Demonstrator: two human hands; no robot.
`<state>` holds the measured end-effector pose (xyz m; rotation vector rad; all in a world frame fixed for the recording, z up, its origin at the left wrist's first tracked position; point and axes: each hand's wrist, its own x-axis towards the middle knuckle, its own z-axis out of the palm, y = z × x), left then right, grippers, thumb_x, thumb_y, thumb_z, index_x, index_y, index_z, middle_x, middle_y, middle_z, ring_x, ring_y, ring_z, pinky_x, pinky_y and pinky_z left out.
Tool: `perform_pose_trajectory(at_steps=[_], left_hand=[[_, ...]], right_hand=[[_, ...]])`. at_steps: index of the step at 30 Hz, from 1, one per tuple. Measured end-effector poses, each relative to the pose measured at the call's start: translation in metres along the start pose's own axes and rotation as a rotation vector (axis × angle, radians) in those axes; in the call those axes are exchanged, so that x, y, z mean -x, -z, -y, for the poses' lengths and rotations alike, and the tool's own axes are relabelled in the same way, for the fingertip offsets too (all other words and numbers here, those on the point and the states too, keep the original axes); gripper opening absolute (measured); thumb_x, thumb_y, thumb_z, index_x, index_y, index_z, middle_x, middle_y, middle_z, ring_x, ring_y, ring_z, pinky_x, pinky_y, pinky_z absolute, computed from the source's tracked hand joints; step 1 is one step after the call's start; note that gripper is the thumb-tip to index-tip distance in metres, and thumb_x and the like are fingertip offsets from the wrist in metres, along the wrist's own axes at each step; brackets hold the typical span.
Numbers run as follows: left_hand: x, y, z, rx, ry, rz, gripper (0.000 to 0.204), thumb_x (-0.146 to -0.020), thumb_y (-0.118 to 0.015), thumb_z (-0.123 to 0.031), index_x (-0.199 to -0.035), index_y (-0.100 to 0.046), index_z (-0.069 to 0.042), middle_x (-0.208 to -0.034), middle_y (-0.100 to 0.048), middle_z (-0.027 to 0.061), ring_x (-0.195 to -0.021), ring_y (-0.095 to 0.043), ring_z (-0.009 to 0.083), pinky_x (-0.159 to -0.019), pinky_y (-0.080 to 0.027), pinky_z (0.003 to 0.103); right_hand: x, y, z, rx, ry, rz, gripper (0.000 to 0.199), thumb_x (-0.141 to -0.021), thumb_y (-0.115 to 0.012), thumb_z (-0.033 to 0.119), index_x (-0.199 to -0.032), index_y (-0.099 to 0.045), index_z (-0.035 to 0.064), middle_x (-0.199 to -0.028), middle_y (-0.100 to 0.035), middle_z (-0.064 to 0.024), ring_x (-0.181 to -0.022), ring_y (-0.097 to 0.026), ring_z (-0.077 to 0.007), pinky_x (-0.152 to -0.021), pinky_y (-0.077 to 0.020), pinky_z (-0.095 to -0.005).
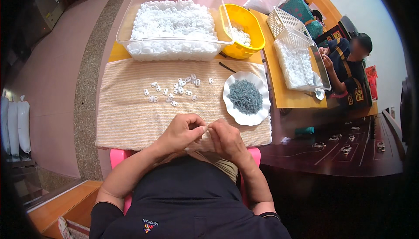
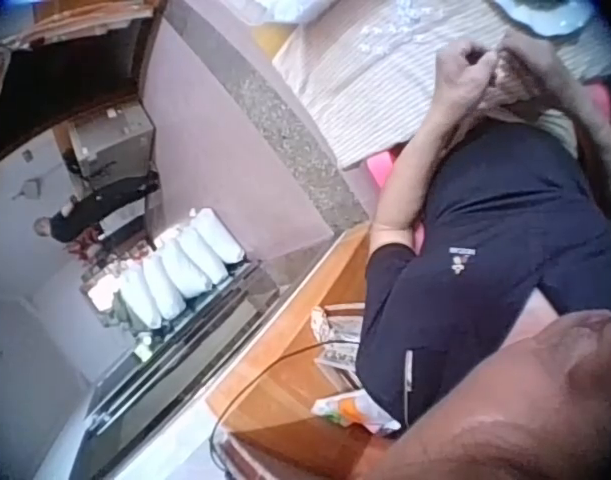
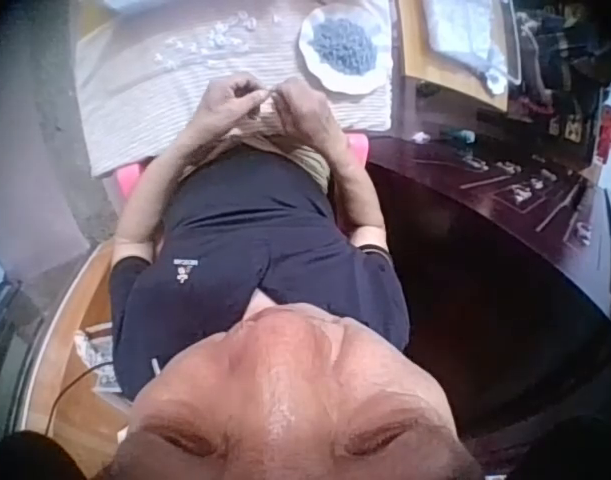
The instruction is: Assembling small white plastic pieces into grey circular components at a manual workstation.
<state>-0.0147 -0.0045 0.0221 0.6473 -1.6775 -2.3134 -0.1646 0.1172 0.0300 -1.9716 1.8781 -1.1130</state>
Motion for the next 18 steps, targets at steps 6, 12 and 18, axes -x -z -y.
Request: perform_pose_trajectory(at_steps=[6, 12, 18], left_hand=[[-0.006, 0.012, 0.009, 0.351, 0.136, 0.112, 0.015, -0.088, -0.066, -0.014, -0.090, -0.062, 0.000, -0.075, -0.060, 0.0015, -0.065, -0.057, 0.0089, -0.061, -0.050, 0.025], [-0.006, 0.005, 0.009, 0.195, 0.051, 0.052, 0.017, -0.090, -0.065, -0.016, -0.094, -0.064, 0.000, -0.079, -0.061, 0.0006, -0.067, -0.057, 0.0069, -0.061, -0.050, 0.022], [-0.004, 0.002, 0.009, 0.237, 0.047, 0.080, 0.019, -0.092, -0.064, -0.016, -0.099, -0.065, 0.001, -0.079, -0.062, 0.0005, -0.068, -0.058, 0.0060, -0.062, -0.052, 0.022]], right_hand=[[-0.003, 0.000, 0.007, 0.103, 0.100, -0.015, 0.013, -0.080, -0.058, -0.004, -0.092, -0.053, -0.0008, -0.078, -0.054, -0.0158, -0.064, -0.058, -0.0337, -0.055, -0.0464, -0.0407], [-0.001, -0.004, -0.003, -0.023, 0.007, -0.048, 0.010, -0.083, -0.059, -0.003, -0.092, -0.055, -0.0005, -0.076, -0.055, -0.0167, -0.065, -0.058, -0.0334, -0.056, -0.0466, -0.0392], [-0.002, -0.011, -0.003, -0.065, -0.063, -0.167, 0.005, -0.087, -0.058, -0.003, -0.091, -0.057, -0.0012, -0.075, -0.057, -0.0144, -0.063, -0.058, -0.0262, -0.057, -0.0463, -0.0329]])
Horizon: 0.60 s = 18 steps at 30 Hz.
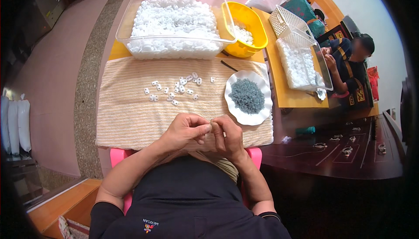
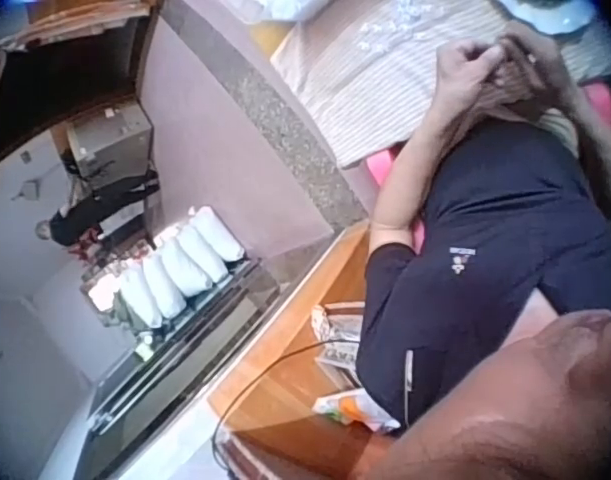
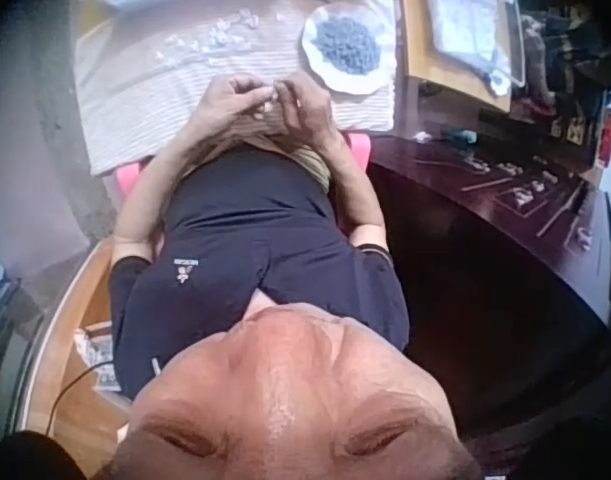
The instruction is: Assembling small white plastic pieces into grey circular components at a manual workstation.
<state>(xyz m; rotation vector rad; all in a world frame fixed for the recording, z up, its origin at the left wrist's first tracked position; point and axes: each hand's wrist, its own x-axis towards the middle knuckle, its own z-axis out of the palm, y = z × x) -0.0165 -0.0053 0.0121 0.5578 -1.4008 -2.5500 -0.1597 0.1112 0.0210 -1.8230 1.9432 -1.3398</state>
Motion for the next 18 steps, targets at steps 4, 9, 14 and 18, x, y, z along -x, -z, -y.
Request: perform_pose_trajectory(at_steps=[4, 9, 14, 18], left_hand=[[0.001, -0.004, -0.004, 0.023, 0.013, -0.028, 0.019, -0.092, -0.063, -0.016, -0.099, -0.065, 0.001, -0.080, -0.062, 0.0008, -0.068, -0.058, 0.0062, -0.063, -0.052, 0.023], [0.001, -0.004, -0.001, 0.077, 0.027, -0.064, 0.018, -0.092, -0.064, -0.016, -0.099, -0.065, 0.000, -0.080, -0.062, 0.0017, -0.067, -0.059, 0.0072, -0.063, -0.052, 0.023], [0.000, -0.002, 0.001, 0.071, 0.003, -0.067, 0.018, -0.091, -0.064, -0.015, -0.099, -0.065, 0.000, -0.081, -0.063, 0.0022, -0.067, -0.059, 0.0077, -0.063, -0.052, 0.023], [0.000, -0.001, 0.002, -0.042, -0.049, -0.068, 0.016, -0.091, -0.063, -0.014, -0.094, -0.066, 0.001, -0.079, -0.064, 0.0028, -0.068, -0.060, 0.0080, -0.063, -0.052, 0.023]], right_hand=[[0.001, -0.003, 0.000, -0.136, -0.110, -0.001, 0.002, -0.092, -0.055, -0.001, -0.091, -0.057, -0.0015, -0.073, -0.057, -0.0102, -0.063, -0.058, -0.0169, -0.057, -0.0455, -0.0279], [0.004, -0.005, -0.005, -0.204, -0.146, 0.012, 0.004, -0.093, -0.054, 0.000, -0.092, -0.056, -0.0025, -0.074, -0.057, -0.0079, -0.064, -0.058, -0.0135, -0.058, -0.0462, -0.0253], [0.005, -0.004, -0.007, -0.342, -0.248, 0.052, 0.005, -0.092, -0.057, 0.002, -0.095, -0.058, -0.0019, -0.077, -0.059, -0.0117, -0.067, -0.062, -0.0172, -0.059, -0.0485, -0.0280], [0.002, 0.003, -0.008, -0.309, -0.208, 0.106, 0.008, -0.095, -0.055, 0.004, -0.094, -0.059, -0.0034, -0.077, -0.060, -0.0058, -0.068, -0.059, -0.0107, -0.063, -0.0479, -0.0237]])
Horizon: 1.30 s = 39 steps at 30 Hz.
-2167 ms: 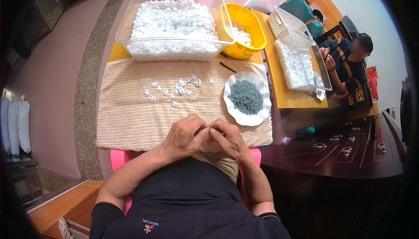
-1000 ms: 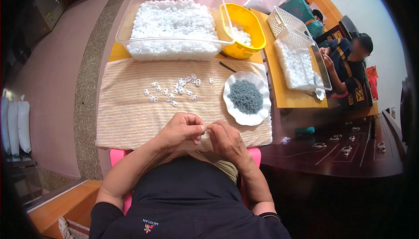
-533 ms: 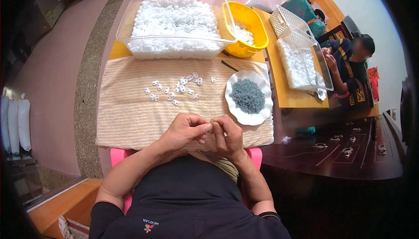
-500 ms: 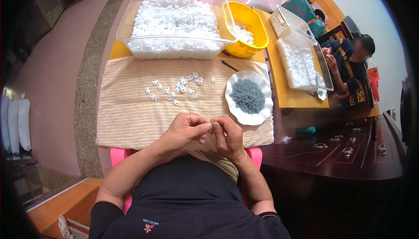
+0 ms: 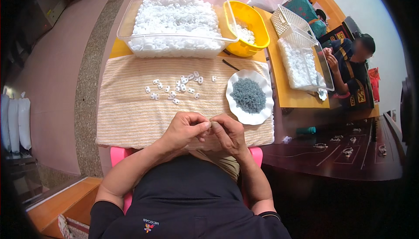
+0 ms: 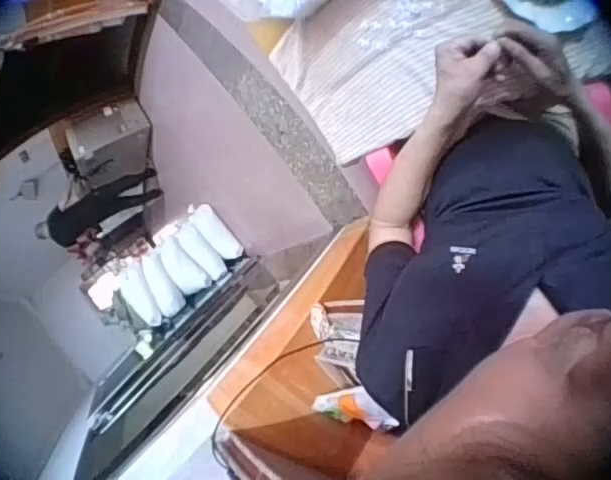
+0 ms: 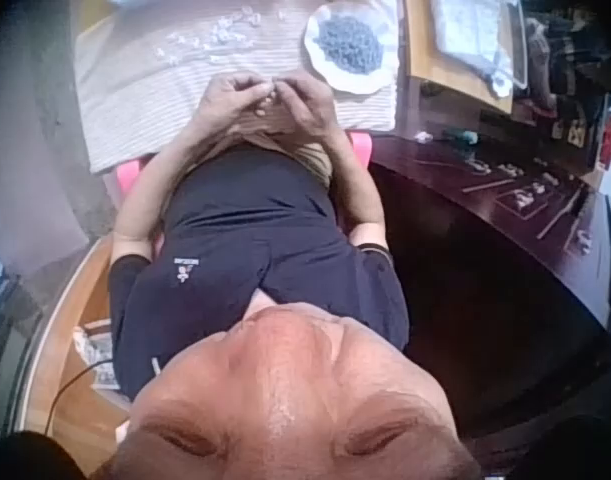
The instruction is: Assembling small white plastic pieces into grey circular components at a manual workstation.
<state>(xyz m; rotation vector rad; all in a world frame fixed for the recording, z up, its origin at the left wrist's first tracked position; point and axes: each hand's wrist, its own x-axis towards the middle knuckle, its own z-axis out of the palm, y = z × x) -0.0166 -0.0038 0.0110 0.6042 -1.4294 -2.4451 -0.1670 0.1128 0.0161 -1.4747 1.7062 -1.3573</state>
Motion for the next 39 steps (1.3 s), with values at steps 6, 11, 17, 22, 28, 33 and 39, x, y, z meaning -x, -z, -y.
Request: perform_pose_trajectory(at_steps=[6, 11, 17, 22, 28, 33, 39], left_hand=[[0.000, -0.006, 0.004, -0.455, -0.318, -0.086, 0.009, -0.087, -0.064, -0.007, -0.089, -0.065, 0.002, -0.075, -0.064, 0.0056, -0.066, -0.060, 0.0131, -0.059, -0.049, 0.025], [0.001, -0.008, 0.004, -0.892, -0.716, -0.129, 0.009, -0.080, -0.064, 0.001, -0.089, -0.063, 0.001, -0.077, -0.060, 0.0126, -0.067, -0.061, 0.0261, -0.057, -0.049, 0.031], [0.003, -0.008, 0.007, -1.059, -0.808, -0.118, 0.015, -0.078, -0.064, 0.002, -0.092, -0.062, -0.001, -0.082, -0.058, 0.0141, -0.068, -0.061, 0.0302, -0.058, -0.050, 0.036], [0.000, -0.006, 0.009, -1.070, -0.825, -0.139, 0.014, -0.078, -0.065, 0.001, -0.092, -0.061, 0.000, -0.081, -0.058, 0.0140, -0.068, -0.061, 0.0297, -0.057, -0.050, 0.037], [-0.001, -0.009, 0.005, -0.928, -0.802, -0.204, 0.015, -0.079, -0.067, 0.001, -0.094, -0.063, 0.000, -0.080, -0.061, 0.0135, -0.069, -0.062, 0.0292, -0.058, -0.050, 0.035], [0.000, -0.010, 0.004, -0.907, -0.823, -0.232, 0.016, -0.079, -0.067, 0.002, -0.094, -0.064, 0.000, -0.081, -0.061, 0.0130, -0.069, -0.063, 0.0275, -0.058, -0.050, 0.034], [0.001, -0.012, 0.004, -0.925, -0.835, -0.265, 0.016, -0.079, -0.067, 0.001, -0.094, -0.064, -0.001, -0.081, -0.061, 0.0124, -0.068, -0.062, 0.0272, -0.057, -0.050, 0.034]], right_hand=[[0.002, 0.001, -0.004, -0.309, -0.290, 0.015, 0.016, -0.095, -0.058, 0.013, -0.093, -0.061, -0.0028, -0.076, -0.062, -0.0042, -0.068, -0.058, -0.0084, -0.062, -0.0470, -0.0223], [-0.005, 0.013, 0.001, -0.539, -0.542, 0.147, 0.020, -0.094, -0.059, 0.018, -0.086, -0.062, -0.0004, -0.071, -0.062, -0.0025, -0.065, -0.058, -0.0074, -0.058, -0.0445, -0.0204], [-0.003, 0.011, -0.001, -0.632, -0.593, 0.107, 0.019, -0.093, -0.059, 0.015, -0.085, -0.063, -0.0012, -0.070, -0.063, -0.0038, -0.063, -0.059, -0.0089, -0.058, -0.0448, -0.0202], [-0.003, 0.010, -0.004, -0.609, -0.556, 0.075, 0.016, -0.091, -0.060, 0.011, -0.085, -0.064, -0.0027, -0.072, -0.064, -0.0059, -0.064, -0.060, -0.0100, -0.059, -0.0462, -0.0214], [-0.002, 0.005, -0.006, -0.640, -0.487, 0.019, 0.014, -0.091, -0.060, 0.009, -0.088, -0.064, -0.0047, -0.075, -0.066, -0.0082, -0.067, -0.062, -0.0112, -0.060, -0.0489, -0.0222], [0.000, 0.003, -0.012, -0.708, -0.486, 0.008, 0.014, -0.091, -0.060, 0.008, -0.093, -0.063, -0.0055, -0.079, -0.066, -0.0093, -0.069, -0.063, -0.0132, -0.068, -0.0554, -0.0267], [0.000, 0.002, -0.013, -0.726, -0.464, 0.022, 0.015, -0.091, -0.060, 0.008, -0.097, -0.062, -0.0058, -0.084, -0.065, -0.0102, -0.073, -0.064, -0.0139, -0.070, -0.0574, -0.0287]])
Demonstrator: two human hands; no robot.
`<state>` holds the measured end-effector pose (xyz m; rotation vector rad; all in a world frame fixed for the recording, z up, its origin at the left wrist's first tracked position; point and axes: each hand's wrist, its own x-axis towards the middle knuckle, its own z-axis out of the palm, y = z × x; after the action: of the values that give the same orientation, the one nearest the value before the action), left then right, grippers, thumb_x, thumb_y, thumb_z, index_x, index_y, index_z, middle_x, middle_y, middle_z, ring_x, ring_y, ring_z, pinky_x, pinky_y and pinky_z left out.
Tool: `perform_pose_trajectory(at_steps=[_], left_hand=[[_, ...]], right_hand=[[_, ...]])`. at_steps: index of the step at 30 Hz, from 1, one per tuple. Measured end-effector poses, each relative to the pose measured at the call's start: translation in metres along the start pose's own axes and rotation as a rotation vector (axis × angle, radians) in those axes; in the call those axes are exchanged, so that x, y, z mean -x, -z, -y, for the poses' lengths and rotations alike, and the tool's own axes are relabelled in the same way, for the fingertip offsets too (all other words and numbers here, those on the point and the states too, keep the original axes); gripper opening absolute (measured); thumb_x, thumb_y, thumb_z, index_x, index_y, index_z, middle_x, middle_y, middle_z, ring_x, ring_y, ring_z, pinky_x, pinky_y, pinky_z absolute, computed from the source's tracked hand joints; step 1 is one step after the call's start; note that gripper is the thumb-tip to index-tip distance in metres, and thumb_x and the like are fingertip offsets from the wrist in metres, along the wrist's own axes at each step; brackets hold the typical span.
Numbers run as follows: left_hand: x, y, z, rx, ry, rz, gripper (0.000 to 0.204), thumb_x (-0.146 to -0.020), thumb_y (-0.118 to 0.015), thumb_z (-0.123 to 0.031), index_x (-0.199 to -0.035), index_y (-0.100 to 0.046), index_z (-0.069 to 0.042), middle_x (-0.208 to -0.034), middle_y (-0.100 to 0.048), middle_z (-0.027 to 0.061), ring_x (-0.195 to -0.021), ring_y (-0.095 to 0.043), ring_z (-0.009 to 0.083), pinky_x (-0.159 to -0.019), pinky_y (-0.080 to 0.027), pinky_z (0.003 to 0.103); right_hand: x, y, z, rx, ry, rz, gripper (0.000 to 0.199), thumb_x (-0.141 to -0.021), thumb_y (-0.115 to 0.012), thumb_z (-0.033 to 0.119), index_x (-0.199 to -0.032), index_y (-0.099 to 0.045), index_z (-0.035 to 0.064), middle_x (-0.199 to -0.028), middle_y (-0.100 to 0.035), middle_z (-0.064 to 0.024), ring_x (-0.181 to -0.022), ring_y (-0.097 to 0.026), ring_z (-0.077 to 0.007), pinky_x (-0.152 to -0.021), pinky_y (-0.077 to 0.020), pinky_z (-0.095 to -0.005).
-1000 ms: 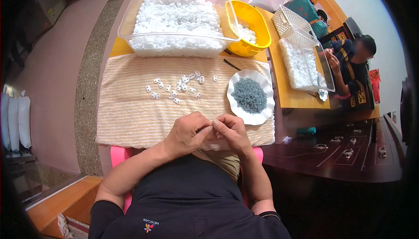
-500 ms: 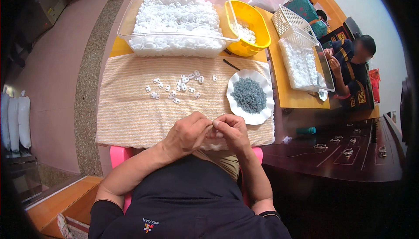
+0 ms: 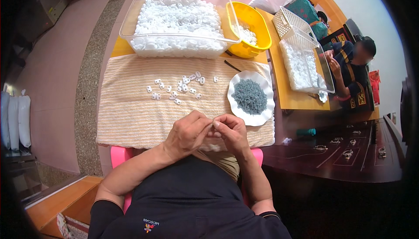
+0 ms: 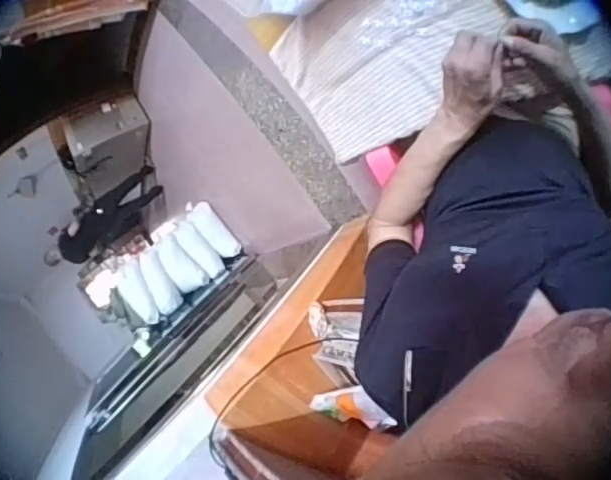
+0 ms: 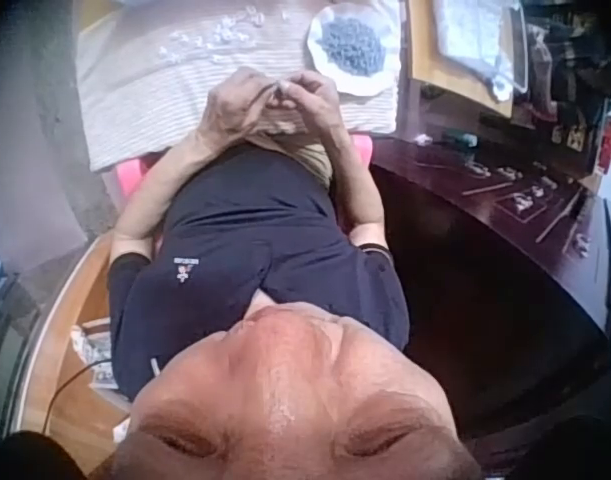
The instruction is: Assembling small white plastic pieces into grey circular components at a manual workstation.
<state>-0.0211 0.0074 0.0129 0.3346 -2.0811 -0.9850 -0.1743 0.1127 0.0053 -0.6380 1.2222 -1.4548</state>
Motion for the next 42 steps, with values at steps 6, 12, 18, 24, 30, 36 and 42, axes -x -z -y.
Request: perform_pose_trajectory(at_steps=[6, 12, 18, 24, 30, 36, 42], left_hand=[[0.000, -0.001, 0.003, -0.031, -0.033, -0.004, 0.015, -0.078, -0.067, 0.002, -0.092, -0.063, -0.001, -0.081, -0.060, 0.0120, -0.068, -0.062, 0.0275, -0.057, -0.050, 0.035], [-0.001, 0.002, 0.002, 0.014, -0.031, 0.086, 0.014, -0.079, -0.065, 0.003, -0.092, -0.062, 0.000, -0.080, -0.060, 0.0126, -0.069, -0.062, 0.0282, -0.058, -0.050, 0.035], [0.001, 0.001, 0.008, 0.109, 0.085, 0.115, 0.012, -0.081, -0.065, 0.000, -0.093, -0.062, 0.000, -0.079, -0.060, 0.0120, -0.069, -0.062, 0.0243, -0.060, -0.049, 0.032], [-0.003, 0.007, 0.003, 0.604, 0.561, 0.235, 0.011, -0.090, -0.062, -0.007, -0.095, -0.062, 0.003, -0.082, -0.065, 0.0056, -0.075, -0.062, 0.0097, -0.065, -0.051, 0.024], [-0.002, 0.005, 0.008, 0.570, 0.575, 0.238, 0.013, -0.092, -0.061, -0.008, -0.098, -0.061, 0.003, -0.083, -0.064, 0.0053, -0.074, -0.061, 0.0089, -0.066, -0.051, 0.023], [-0.003, 0.006, 0.008, 0.455, 0.504, 0.203, 0.012, -0.090, -0.063, -0.008, -0.095, -0.062, 0.003, -0.083, -0.063, 0.0053, -0.075, -0.059, 0.0094, -0.066, -0.049, 0.025], [-0.007, 0.008, 0.002, 0.263, 0.329, 0.153, 0.007, -0.084, -0.062, -0.004, -0.087, -0.062, 0.002, -0.080, -0.061, 0.0151, -0.074, -0.062, 0.0280, -0.065, -0.049, 0.034]], right_hand=[[-0.001, -0.001, 0.002, 0.005, -0.020, 0.008, 0.015, -0.091, -0.060, 0.008, -0.098, -0.061, -0.0056, -0.086, -0.066, -0.0097, -0.074, -0.064, -0.0137, -0.071, -0.0572, -0.0279], [0.000, -0.003, 0.007, 0.046, 0.011, 0.003, 0.014, -0.091, -0.061, 0.010, -0.095, -0.061, -0.0035, -0.084, -0.066, -0.0072, -0.071, -0.064, -0.0110, -0.067, -0.0546, -0.0237], [-0.001, -0.003, 0.007, 0.138, 0.033, 0.000, 0.016, -0.093, -0.061, 0.013, -0.094, -0.061, -0.0027, -0.082, -0.066, -0.0061, -0.071, -0.063, -0.0096, -0.065, -0.0515, -0.0217], [-0.001, 0.000, 0.001, 0.103, 0.094, 0.052, 0.017, -0.094, -0.060, 0.014, -0.097, -0.060, -0.0023, -0.084, -0.065, -0.0055, -0.073, -0.063, -0.0111, -0.067, -0.0526, -0.0233], [-0.001, -0.002, -0.003, 0.139, 0.125, 0.027, 0.012, -0.095, -0.057, 0.008, -0.100, -0.057, -0.0029, -0.088, -0.064, -0.0064, -0.079, -0.062, -0.0104, -0.073, -0.0522, -0.0234], [-0.001, -0.006, -0.003, 0.175, 0.160, -0.030, 0.012, -0.093, -0.060, 0.007, -0.099, -0.059, -0.0026, -0.089, -0.065, -0.0060, -0.081, -0.063, -0.0101, -0.074, -0.0516, -0.0230], [-0.002, -0.002, -0.003, 0.077, 0.095, -0.087, 0.012, -0.085, -0.066, 0.002, -0.095, -0.062, -0.0031, -0.089, -0.067, -0.0082, -0.079, -0.064, -0.0127, -0.075, -0.0531, -0.0260]])
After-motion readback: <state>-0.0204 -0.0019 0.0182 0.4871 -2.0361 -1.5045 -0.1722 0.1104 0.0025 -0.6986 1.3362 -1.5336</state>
